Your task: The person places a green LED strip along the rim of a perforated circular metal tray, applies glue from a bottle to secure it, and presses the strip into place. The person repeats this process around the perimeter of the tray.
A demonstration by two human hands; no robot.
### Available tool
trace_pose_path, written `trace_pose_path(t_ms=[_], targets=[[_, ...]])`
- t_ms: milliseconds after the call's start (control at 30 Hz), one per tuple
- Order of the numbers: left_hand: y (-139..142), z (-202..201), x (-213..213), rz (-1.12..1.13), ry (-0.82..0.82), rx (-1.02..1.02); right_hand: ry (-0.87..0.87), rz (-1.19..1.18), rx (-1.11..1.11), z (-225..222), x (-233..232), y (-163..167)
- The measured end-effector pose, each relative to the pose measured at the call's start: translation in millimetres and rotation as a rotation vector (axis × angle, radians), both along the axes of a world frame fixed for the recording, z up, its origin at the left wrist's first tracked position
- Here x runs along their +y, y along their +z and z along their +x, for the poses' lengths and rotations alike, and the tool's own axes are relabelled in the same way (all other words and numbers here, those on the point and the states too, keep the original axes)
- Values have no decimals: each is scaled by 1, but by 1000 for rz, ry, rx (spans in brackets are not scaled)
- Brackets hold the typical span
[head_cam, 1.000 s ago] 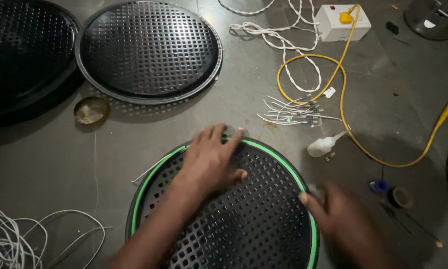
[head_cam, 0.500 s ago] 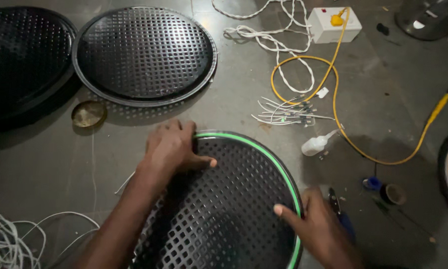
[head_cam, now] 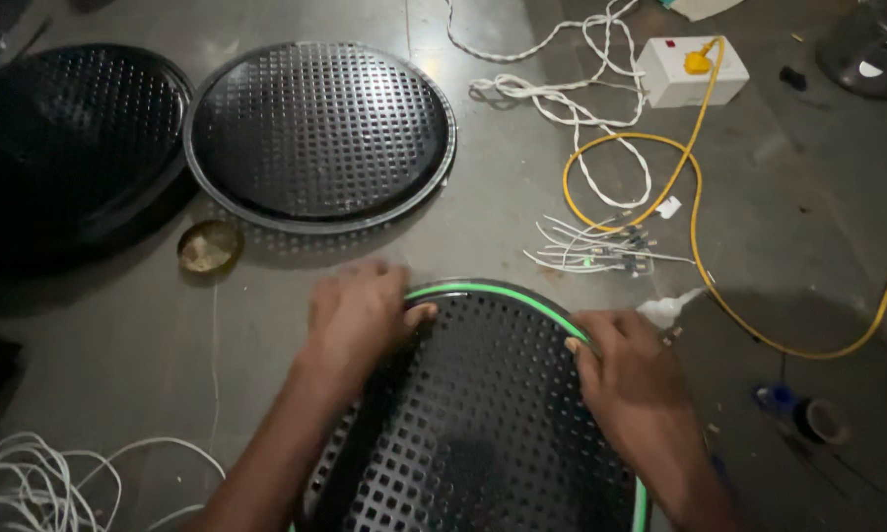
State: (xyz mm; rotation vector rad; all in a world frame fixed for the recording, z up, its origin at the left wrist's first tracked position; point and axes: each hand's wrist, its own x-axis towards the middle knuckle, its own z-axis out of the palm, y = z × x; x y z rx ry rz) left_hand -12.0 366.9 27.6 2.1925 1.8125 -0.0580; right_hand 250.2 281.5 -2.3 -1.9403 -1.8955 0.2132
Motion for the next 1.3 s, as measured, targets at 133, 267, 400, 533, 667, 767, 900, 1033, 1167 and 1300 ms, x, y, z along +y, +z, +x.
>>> trace_pose_path(t_ms=[133, 267, 400, 533, 667, 767, 900, 1033, 1167, 1300], targets=[[-26, 20, 1, 312, -208, -304, 96, 9, 28, -7, 32, -4], [-50, 31, -9, 493, -314, -376, 83, -36, 87, -7, 45, -17], [-61, 36, -9, 465, -353, -286, 139, -47, 119, 1, 46, -27], [-61, 41, -13, 429, -360, -317, 190, -22, 138, 5, 45, -31], [-56, 41, -17, 434, -352, -330, 167, -46, 145, 3, 44, -28], [-53, 42, -17, 417, -335, -334, 166, -34, 141, 0, 43, -24], [-48, 44, -19, 383, -334, -299, 132, -109, 137, -4, 43, -18], [-46, 44, -18, 368, -332, -296, 96, -127, 65, -9, 42, -15], [-46, 44, -17, 374, -350, -272, 273, 238, 32, -5, 26, -18], [-47, 45, -16, 393, -356, -255, -125, -114, 230, 25, -4, -28]])
